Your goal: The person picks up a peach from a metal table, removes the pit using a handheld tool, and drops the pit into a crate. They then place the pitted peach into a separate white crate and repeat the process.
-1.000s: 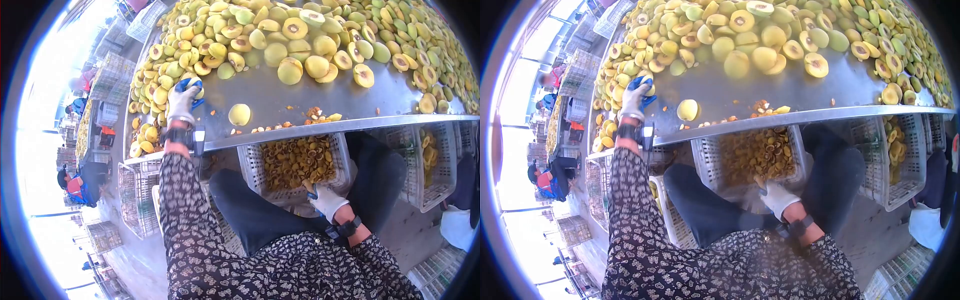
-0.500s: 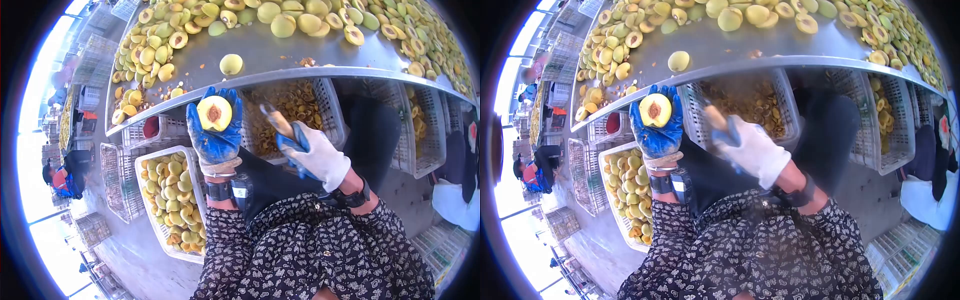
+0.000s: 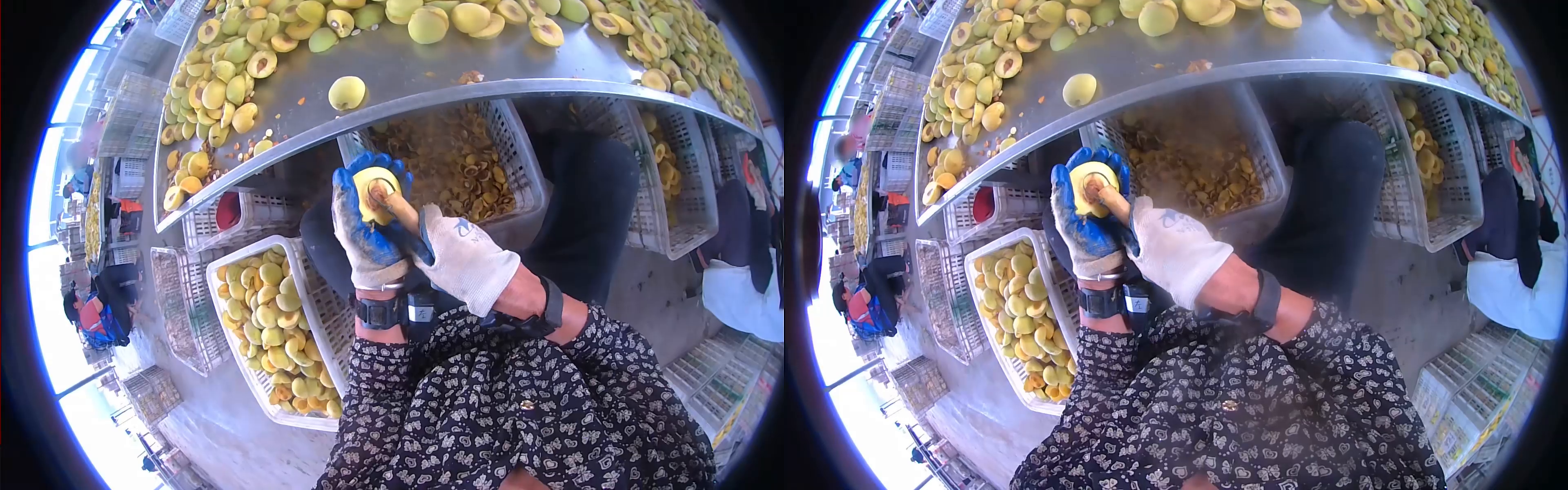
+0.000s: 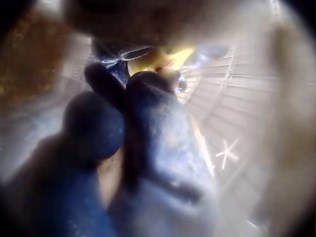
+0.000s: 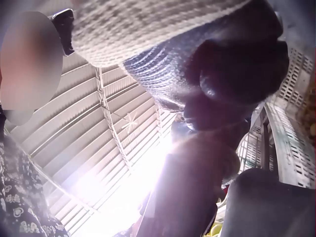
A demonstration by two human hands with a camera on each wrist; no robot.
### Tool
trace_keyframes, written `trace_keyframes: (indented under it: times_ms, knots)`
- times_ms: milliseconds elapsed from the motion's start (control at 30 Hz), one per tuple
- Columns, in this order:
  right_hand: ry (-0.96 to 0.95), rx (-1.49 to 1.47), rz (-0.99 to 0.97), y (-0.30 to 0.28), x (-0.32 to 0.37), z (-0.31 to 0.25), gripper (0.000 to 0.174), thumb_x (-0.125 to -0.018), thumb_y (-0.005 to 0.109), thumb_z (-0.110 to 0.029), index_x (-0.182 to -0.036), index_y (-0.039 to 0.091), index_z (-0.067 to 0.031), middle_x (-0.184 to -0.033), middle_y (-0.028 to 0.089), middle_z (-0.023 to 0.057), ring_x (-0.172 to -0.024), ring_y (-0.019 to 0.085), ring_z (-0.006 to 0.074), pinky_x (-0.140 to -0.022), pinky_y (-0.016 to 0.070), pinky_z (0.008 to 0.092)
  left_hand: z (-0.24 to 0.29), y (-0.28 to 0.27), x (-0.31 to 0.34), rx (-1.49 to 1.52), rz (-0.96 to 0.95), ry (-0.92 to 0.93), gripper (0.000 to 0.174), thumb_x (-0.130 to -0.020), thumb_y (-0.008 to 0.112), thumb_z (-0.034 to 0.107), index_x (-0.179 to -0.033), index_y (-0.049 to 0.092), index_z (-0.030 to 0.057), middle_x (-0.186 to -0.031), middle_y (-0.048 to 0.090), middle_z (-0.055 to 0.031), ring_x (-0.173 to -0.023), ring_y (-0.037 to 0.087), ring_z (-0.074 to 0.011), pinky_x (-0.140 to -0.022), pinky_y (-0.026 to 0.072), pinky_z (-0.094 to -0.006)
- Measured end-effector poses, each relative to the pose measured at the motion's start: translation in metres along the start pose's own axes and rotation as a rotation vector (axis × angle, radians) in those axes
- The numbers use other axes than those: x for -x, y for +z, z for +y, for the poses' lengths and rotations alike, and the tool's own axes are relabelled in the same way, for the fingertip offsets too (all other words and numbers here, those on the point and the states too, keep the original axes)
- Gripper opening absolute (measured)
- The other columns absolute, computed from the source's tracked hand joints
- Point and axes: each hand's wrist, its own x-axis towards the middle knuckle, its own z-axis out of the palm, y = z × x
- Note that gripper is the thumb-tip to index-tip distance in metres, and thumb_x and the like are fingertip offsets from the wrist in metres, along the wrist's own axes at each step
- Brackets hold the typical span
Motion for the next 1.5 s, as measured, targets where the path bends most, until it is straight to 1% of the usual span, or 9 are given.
trace_keyframes:
  times_ms: [167,233,667,900,1133,1267,1333,1400,1500]
  knots:
    - [0.106,-0.028,-0.057,0.008,0.007,0.012,0.028,-0.086,0.054,-0.020,-0.098,0.047,0.0040,-0.080,0.061,0.0246,-0.077,0.061,0.0406,-0.068,0.0462,0.0462,-0.010,-0.008,0.004,-0.116,0.030,-0.052,0.041,-0.091,0.053,0.036,-0.104,0.058,-0.0018,-0.092,0.063,-0.0143,-0.078,0.064,-0.0251,-0.070,0.0545,-0.0343]
    - [0.103,-0.153,-0.085,0.007,0.009,0.018,0.029,-0.086,0.057,-0.024,-0.093,0.046,0.0031,-0.065,0.059,0.0186,-0.057,0.062,0.0309,-0.049,0.0459,0.0377,-0.014,-0.010,0.005,-0.160,0.032,-0.057,0.040,-0.090,0.054,0.035,-0.104,0.058,-0.0017,-0.092,0.064,-0.0142,-0.077,0.064,-0.0245,-0.069,0.0547,-0.0339]
    - [0.216,-0.273,-0.194,0.016,-0.001,0.030,0.027,-0.085,0.058,-0.025,-0.089,0.050,0.0002,-0.066,0.058,0.0123,-0.056,0.059,0.0179,-0.047,0.0449,0.0319,-0.022,-0.036,-0.004,-0.224,0.064,-0.239,0.033,-0.086,0.061,0.028,-0.095,0.061,-0.0036,-0.080,0.065,-0.0141,-0.064,0.064,-0.0233,-0.058,0.0552,-0.0326]
    - [0.454,-1.235,-0.650,0.006,0.000,0.048,0.010,-0.090,0.056,-0.018,-0.087,0.051,-0.0098,-0.059,0.046,-0.0045,-0.041,0.041,0.0053,-0.037,0.0336,0.0179,-0.021,-0.038,-0.004,-0.342,-0.096,-0.353,0.040,-0.087,0.057,0.038,-0.094,0.061,-0.0012,-0.081,0.064,-0.0134,-0.065,0.064,-0.0226,-0.058,0.0539,-0.0323]
    - [0.556,-1.892,-1.008,0.006,0.000,0.071,0.011,-0.094,0.049,-0.020,-0.094,0.053,-0.0108,-0.059,0.044,-0.0070,-0.042,0.040,0.0045,-0.039,0.0323,0.0181,-0.015,-0.037,-0.013,-0.461,-0.254,-0.439,0.037,-0.085,0.061,0.035,-0.094,0.062,-0.0013,-0.078,0.064,-0.0106,-0.065,0.063,-0.0198,-0.059,0.0537,-0.0311]
    - [0.527,-1.859,-0.862,0.008,0.004,0.067,0.019,-0.096,0.043,-0.023,-0.098,0.052,-0.0065,-0.059,0.040,-0.0068,-0.041,0.036,0.0046,-0.039,0.0300,0.0209,-0.019,-0.019,-0.014,-0.335,-0.206,-0.473,0.029,-0.082,0.065,0.025,-0.092,0.061,-0.0020,-0.075,0.063,-0.0097,-0.066,0.062,-0.0180,-0.059,0.0519,-0.0294]
    - [0.582,-1.813,-0.821,0.009,0.004,0.075,0.025,-0.096,0.039,-0.025,-0.099,0.052,-0.0032,-0.059,0.039,-0.0068,-0.039,0.034,0.0042,-0.038,0.0276,0.0217,-0.045,-0.046,-0.031,-0.620,-0.293,-0.362,0.026,-0.082,0.066,0.022,-0.090,0.061,-0.0026,-0.075,0.063,-0.0097,-0.067,0.062,-0.0184,-0.060,0.0507,-0.0291]
    - [0.575,-1.744,-0.799,0.009,0.007,0.081,0.033,-0.097,0.038,-0.025,-0.103,0.052,0.0043,-0.056,0.040,-0.0057,-0.036,0.036,0.0042,-0.035,0.0293,0.0216,-0.037,-0.039,-0.031,-0.500,-0.322,-0.684,0.023,-0.079,0.070,0.017,-0.088,0.063,-0.0031,-0.077,0.065,-0.0116,-0.063,0.063,-0.0184,-0.059,0.0516,-0.0285]
    - [0.596,-1.853,-0.839,0.011,0.010,0.083,0.035,-0.097,0.036,-0.025,-0.104,0.050,0.0055,-0.056,0.041,-0.0054,-0.034,0.036,0.0042,-0.033,0.0300,0.0225,-0.033,-0.033,-0.025,-0.411,-0.348,-0.688,0.023,-0.080,0.068,0.020,-0.084,0.063,-0.0027,-0.075,0.064,-0.0106,-0.064,0.062,-0.0184,-0.060,0.0505,-0.0290]
